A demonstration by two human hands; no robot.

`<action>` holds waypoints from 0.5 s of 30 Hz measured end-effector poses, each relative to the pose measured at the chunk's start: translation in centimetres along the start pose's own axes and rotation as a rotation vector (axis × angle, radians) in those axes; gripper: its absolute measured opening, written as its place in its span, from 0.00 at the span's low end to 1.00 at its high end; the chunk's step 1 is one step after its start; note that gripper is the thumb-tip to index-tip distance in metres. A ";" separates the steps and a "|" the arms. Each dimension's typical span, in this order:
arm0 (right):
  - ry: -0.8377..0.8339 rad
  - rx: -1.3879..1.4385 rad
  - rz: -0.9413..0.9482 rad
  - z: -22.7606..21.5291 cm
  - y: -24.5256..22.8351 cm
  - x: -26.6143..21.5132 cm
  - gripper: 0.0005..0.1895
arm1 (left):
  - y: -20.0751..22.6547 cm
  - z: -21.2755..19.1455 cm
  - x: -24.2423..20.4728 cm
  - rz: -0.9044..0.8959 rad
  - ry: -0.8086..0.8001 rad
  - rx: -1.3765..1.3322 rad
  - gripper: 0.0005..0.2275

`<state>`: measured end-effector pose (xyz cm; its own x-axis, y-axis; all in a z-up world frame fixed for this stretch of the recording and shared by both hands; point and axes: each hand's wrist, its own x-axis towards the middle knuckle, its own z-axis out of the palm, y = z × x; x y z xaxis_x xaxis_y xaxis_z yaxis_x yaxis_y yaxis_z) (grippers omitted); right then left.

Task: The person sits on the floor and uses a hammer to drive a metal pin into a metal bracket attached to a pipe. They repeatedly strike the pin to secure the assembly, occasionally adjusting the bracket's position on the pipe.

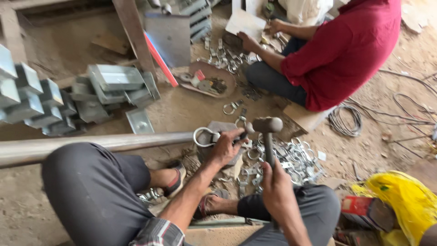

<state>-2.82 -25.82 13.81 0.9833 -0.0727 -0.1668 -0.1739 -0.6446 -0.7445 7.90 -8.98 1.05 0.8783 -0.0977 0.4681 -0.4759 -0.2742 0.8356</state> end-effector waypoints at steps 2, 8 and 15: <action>-0.029 0.021 0.037 -0.4 0.2 -0.7 0.20 | -0.1 -0.8 -0.2 0.041 0.015 0.026 0.15; 0.406 -0.155 -0.386 -6.1 -1.1 -3.8 0.11 | -0.5 0.1 0.0 -0.090 -0.088 -0.084 0.14; 0.067 0.296 -0.220 -2.0 -2.1 -0.5 0.11 | -1.1 0.2 0.0 -0.034 -0.081 -0.054 0.14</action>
<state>-2.86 -25.95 16.70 0.9985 -0.0133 0.0537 0.0438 -0.4029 -0.9142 8.40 -8.89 0.10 0.8938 -0.1667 0.4163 -0.4456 -0.2266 0.8661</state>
